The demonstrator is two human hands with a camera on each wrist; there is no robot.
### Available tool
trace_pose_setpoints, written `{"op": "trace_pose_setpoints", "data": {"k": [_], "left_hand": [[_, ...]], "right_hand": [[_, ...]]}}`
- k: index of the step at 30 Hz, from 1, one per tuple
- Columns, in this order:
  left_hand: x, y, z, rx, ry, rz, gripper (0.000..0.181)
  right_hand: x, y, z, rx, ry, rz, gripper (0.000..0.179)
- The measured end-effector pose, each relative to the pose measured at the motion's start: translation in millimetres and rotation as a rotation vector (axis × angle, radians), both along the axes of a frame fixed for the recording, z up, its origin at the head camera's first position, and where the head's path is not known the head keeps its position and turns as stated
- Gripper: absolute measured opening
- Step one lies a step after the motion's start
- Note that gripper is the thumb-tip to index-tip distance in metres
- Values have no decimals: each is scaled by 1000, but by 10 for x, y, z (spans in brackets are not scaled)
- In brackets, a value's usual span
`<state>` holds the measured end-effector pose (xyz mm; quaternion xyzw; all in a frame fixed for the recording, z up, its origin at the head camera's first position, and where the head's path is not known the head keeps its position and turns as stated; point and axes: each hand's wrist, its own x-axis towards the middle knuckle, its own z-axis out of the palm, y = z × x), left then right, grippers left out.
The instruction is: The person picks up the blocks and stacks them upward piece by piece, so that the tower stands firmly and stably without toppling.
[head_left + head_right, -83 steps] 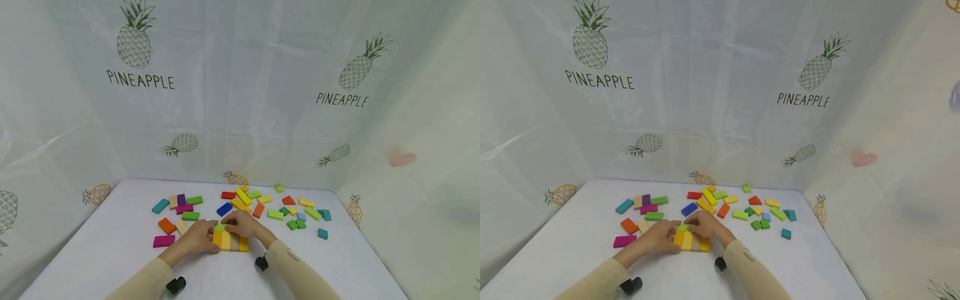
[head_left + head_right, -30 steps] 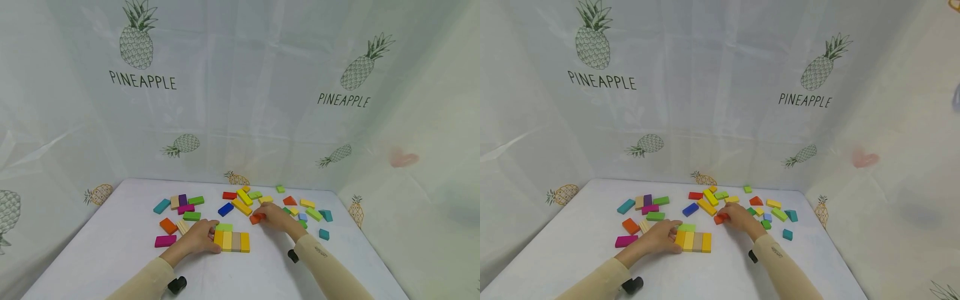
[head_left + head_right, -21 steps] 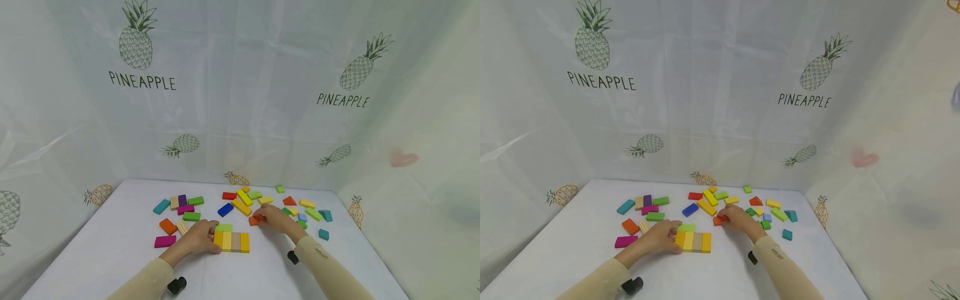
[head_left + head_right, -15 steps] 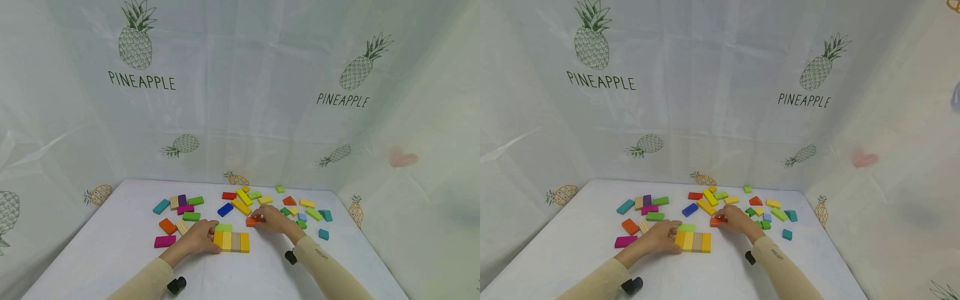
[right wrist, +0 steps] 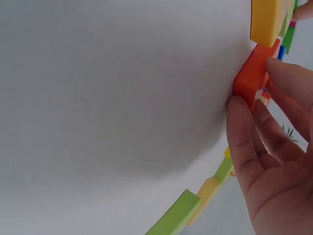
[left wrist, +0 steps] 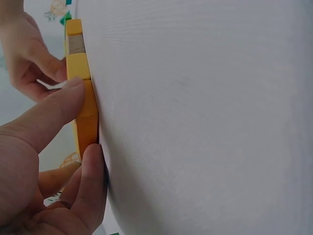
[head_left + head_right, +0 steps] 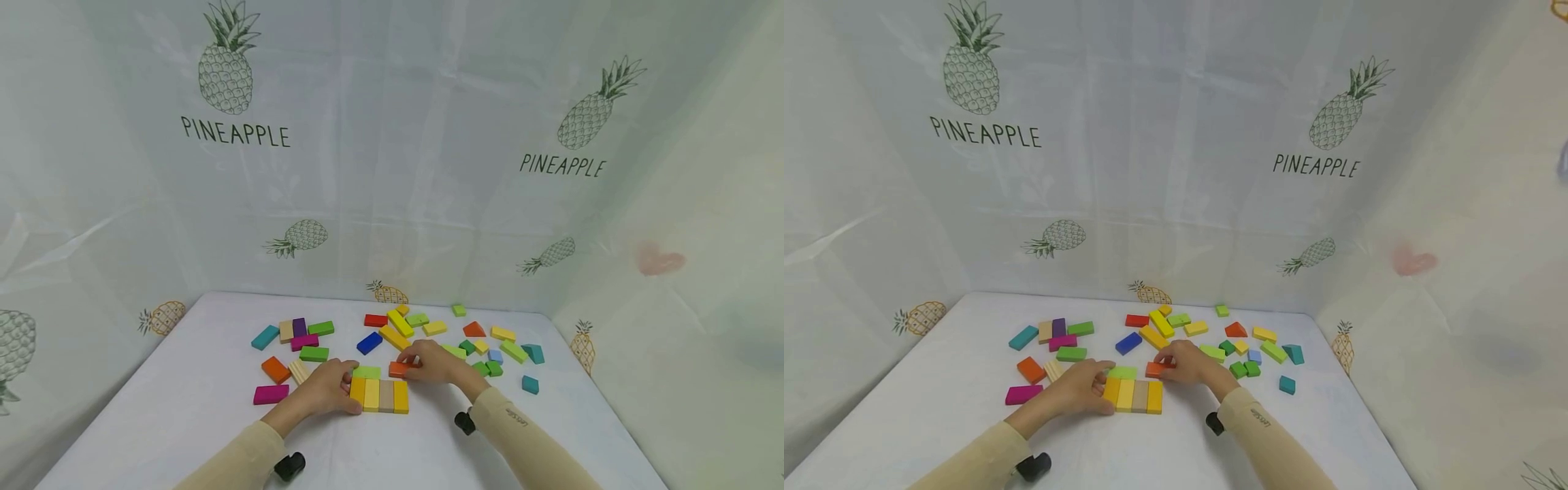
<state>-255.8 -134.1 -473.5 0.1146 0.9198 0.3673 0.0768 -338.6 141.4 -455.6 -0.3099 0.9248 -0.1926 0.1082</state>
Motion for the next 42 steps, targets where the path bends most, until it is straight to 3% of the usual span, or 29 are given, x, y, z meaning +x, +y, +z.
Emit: {"op": "trace_pose_setpoints", "data": {"k": [15, 42], "left_hand": [[-52, 3, -51, -14, -14, 4, 87], [-54, 9, -64, 1, -20, 18, 87]], "right_hand": [[17, -89, -54, -52, -16, 73, 21], [32, -107, -94, -73, -17, 84, 22]]}}
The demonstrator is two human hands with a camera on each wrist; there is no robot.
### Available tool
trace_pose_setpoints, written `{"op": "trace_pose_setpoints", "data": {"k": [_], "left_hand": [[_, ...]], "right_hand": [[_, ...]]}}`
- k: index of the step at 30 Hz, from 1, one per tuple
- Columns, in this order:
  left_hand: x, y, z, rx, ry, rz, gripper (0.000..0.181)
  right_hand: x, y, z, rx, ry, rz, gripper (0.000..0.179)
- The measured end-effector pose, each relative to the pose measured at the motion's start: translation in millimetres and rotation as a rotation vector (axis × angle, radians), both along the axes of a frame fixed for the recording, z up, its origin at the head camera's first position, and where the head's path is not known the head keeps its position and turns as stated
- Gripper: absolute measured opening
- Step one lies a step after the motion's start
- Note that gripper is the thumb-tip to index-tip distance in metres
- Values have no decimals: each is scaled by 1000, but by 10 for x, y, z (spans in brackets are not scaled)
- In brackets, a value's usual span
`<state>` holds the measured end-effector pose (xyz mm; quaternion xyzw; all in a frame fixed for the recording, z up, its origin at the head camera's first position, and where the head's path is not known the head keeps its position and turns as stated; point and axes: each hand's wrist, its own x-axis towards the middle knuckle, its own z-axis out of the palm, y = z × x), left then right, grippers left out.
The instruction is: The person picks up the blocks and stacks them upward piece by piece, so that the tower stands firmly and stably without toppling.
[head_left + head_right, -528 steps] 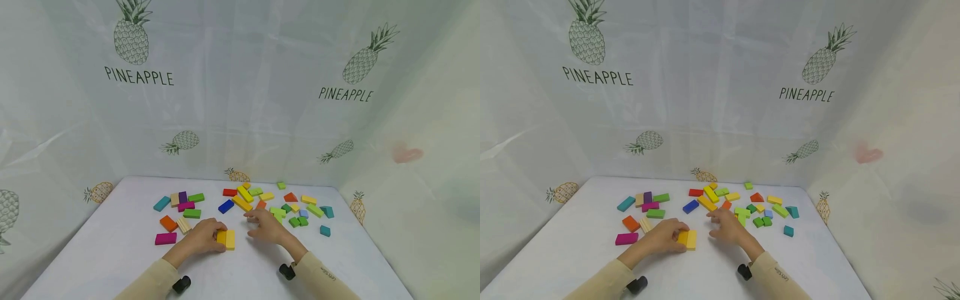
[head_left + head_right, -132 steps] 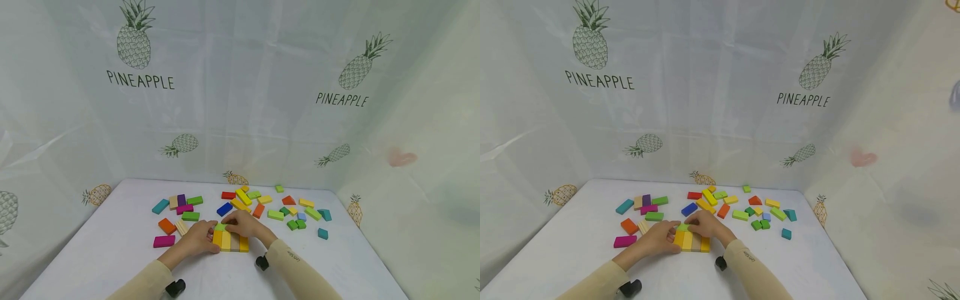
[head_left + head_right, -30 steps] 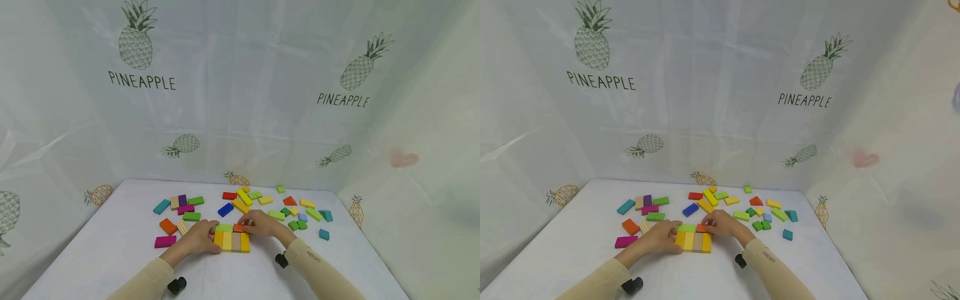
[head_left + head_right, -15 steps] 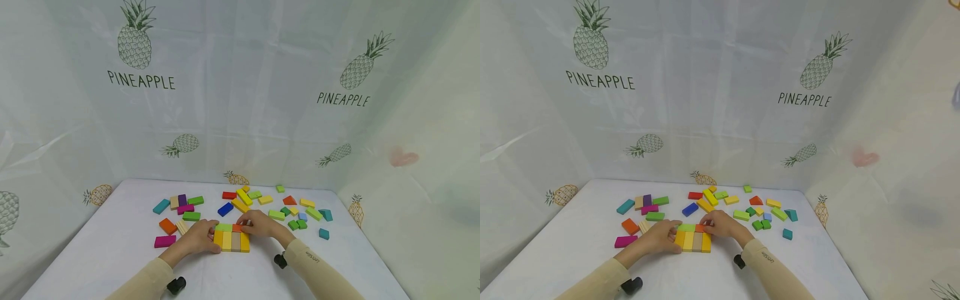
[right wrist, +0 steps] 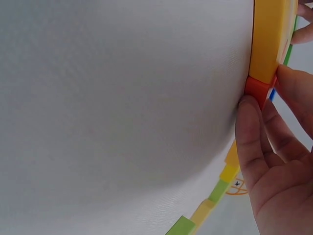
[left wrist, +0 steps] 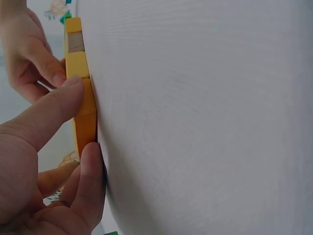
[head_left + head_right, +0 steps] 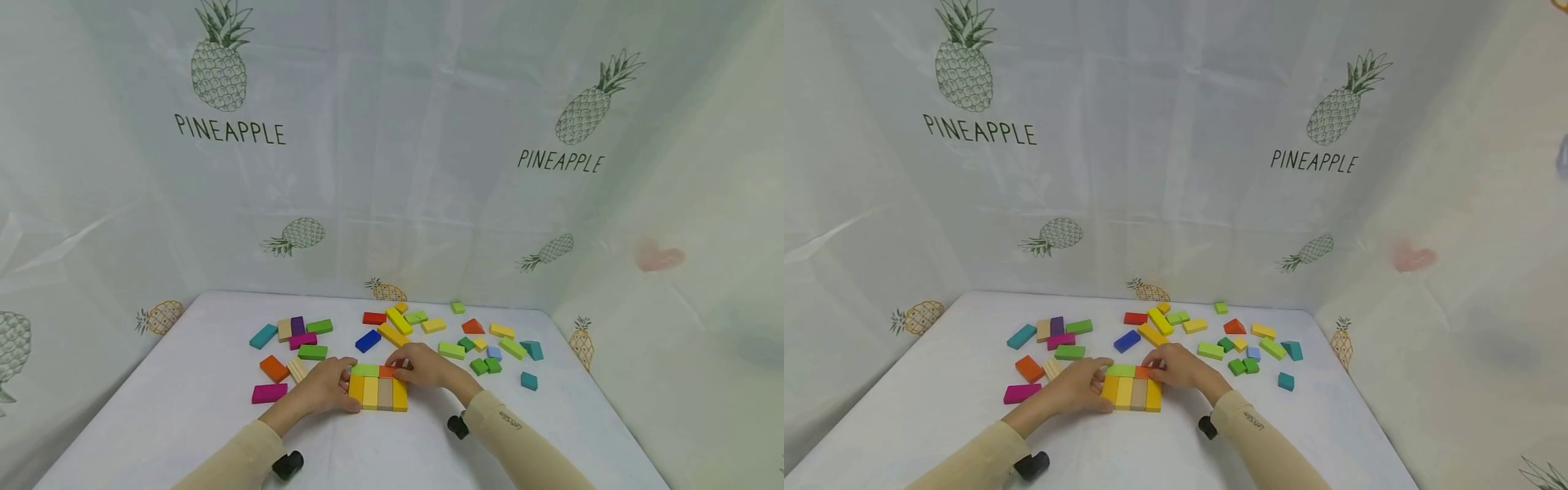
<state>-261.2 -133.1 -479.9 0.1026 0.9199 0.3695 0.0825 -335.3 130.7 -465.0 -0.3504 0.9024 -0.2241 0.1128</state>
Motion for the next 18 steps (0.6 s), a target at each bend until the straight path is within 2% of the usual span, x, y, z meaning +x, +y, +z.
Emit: {"op": "trace_pose_setpoints", "data": {"k": [8, 13, 18], "left_hand": [[-6, -12, -3, -12, 8, -15, 86], [-3, -8, -7, -6, 6, -19, 85], [6, -6, 0, -10, 6, -11, 86]], "right_hand": [[12, 7, -13, -20, 3, 7, 23], [36, 100, 24, -13, 1, -31, 28], [15, 322, 65, -23, 42, -94, 30]]}}
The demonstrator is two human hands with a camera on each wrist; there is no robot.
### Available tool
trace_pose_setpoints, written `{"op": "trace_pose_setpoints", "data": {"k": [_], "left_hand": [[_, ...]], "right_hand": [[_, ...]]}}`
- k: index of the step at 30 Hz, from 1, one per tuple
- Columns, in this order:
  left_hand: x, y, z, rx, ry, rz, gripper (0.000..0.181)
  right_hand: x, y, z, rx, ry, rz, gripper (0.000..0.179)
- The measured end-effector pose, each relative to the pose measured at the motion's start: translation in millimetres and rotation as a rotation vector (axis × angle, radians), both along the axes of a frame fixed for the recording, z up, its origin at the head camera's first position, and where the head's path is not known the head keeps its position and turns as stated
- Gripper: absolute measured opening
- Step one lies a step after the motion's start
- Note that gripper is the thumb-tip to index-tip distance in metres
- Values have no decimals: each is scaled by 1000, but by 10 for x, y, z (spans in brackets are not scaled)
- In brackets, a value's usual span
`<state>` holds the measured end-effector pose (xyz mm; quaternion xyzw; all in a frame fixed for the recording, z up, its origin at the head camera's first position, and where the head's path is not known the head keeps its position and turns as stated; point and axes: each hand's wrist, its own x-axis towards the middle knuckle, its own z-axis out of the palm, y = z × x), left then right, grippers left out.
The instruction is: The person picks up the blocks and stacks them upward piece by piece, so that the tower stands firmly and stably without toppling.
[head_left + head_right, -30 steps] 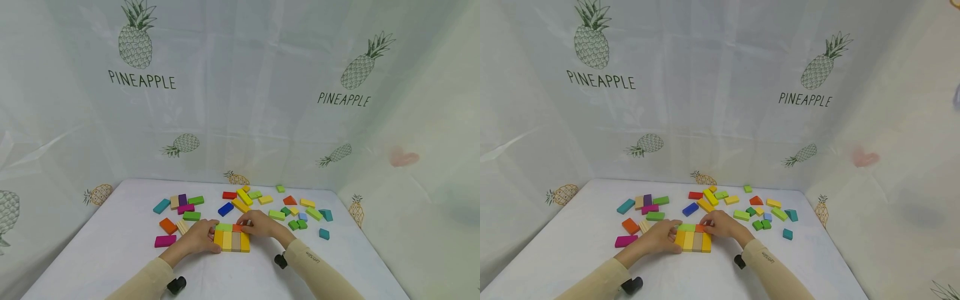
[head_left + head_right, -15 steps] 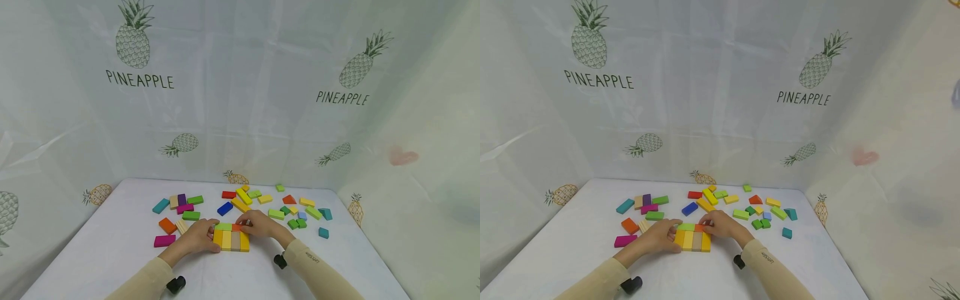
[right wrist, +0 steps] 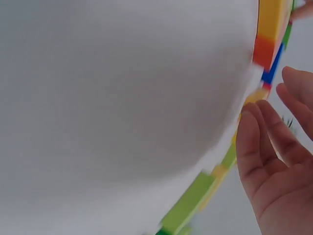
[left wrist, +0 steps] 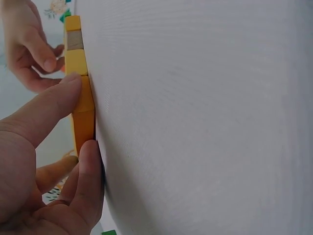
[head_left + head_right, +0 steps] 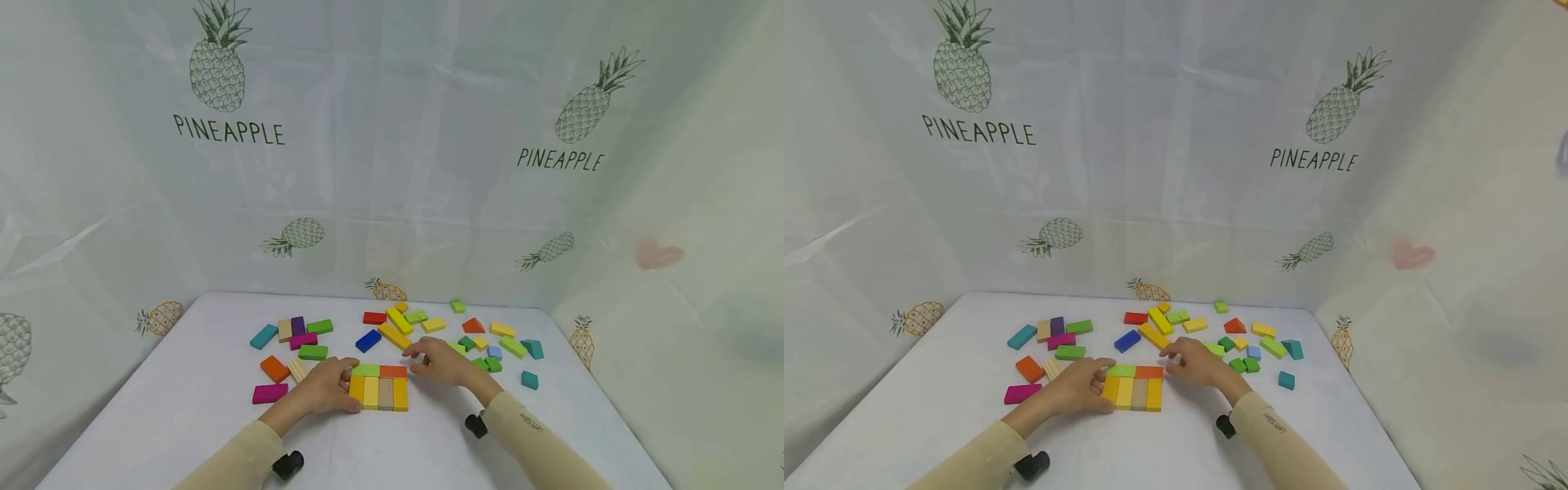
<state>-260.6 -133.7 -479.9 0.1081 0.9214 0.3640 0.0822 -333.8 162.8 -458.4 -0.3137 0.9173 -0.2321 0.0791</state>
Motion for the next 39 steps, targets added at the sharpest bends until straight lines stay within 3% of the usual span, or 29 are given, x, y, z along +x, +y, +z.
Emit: {"op": "trace_pose_setpoints", "data": {"k": [5, 10, 13, 24, 39], "left_hand": [[3, -2, 3, -1, -1, 0, 86], [4, -12, -2, -2, 0, 0, 86], [-1, -18, -13, 1, 1, 2, 86], [-15, -8, -23, 2, -2, -9, 87], [-15, -9, -29, -10, 8, -6, 87]], "right_hand": [[-61, 299, -8, -9, 54, -94, 31], [-81, 507, 10, 42, 143, -220, 33], [-95, 598, 24, 68, 169, -254, 35], [-210, 787, -128, 151, 219, -261, 35], [-199, 703, -151, 113, 231, -225, 26]]}}
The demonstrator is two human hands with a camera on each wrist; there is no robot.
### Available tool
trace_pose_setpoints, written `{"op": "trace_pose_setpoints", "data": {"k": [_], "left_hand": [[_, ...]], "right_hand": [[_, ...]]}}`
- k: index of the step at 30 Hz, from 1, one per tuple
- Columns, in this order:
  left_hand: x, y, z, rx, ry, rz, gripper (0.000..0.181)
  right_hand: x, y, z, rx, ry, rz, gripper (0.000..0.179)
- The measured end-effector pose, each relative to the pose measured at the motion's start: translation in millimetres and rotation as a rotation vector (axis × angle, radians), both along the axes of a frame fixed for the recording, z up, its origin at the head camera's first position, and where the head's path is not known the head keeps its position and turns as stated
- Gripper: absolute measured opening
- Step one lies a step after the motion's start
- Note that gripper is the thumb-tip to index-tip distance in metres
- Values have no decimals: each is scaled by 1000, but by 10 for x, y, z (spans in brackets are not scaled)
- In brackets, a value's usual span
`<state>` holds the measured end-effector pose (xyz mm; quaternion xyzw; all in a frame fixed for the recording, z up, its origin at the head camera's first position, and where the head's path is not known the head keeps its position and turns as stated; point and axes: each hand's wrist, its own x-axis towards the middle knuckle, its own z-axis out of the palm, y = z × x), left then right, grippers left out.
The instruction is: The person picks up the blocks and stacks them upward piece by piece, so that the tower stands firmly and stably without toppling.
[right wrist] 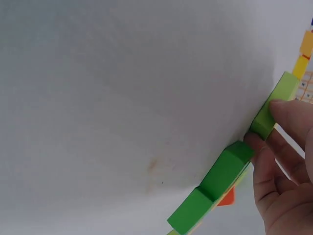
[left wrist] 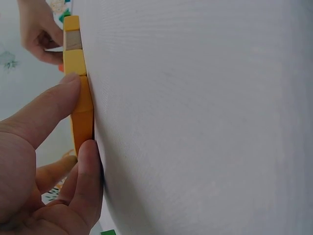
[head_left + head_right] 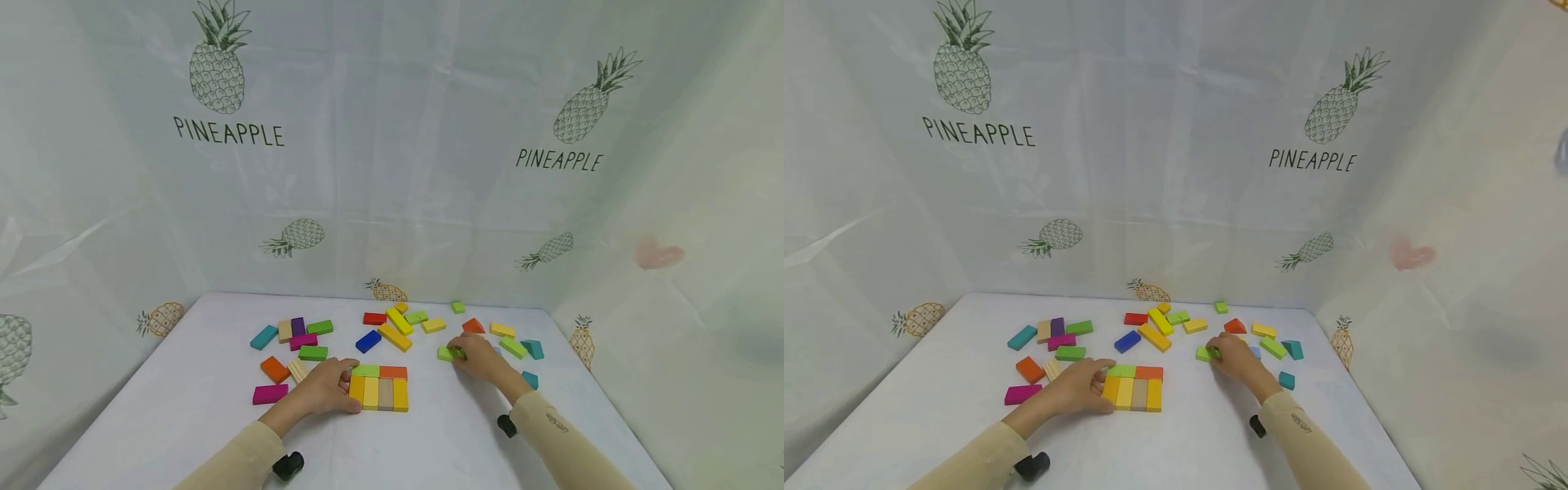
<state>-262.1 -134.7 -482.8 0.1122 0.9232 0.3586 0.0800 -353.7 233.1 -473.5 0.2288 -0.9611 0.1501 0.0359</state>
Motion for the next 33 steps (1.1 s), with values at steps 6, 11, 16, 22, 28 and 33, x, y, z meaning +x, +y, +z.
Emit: {"op": "trace_pose_setpoints", "data": {"k": [6, 11, 16, 22, 28, 33], "left_hand": [[4, 7, 4, 1, -1, 6, 86], [-1, 8, -3, 3, -2, 3, 87], [0, 0, 1, 2, -6, 7, 87], [3, -6, 12, -2, -3, 6, 87], [7, -7, 13, 2, -5, -2, 87], [11, -11, 13, 3, -2, -7, 87]], "right_hand": [[108, -52, -27, -4, 8, 9, 26], [317, -133, 46, -29, 45, 57, 26], [567, -276, 162, -66, 47, 149, 26], [833, -549, 263, -107, -44, 213, 26], [1005, -772, 250, -107, -108, 248, 26], [1100, -894, 211, -97, -139, 256, 26]]}}
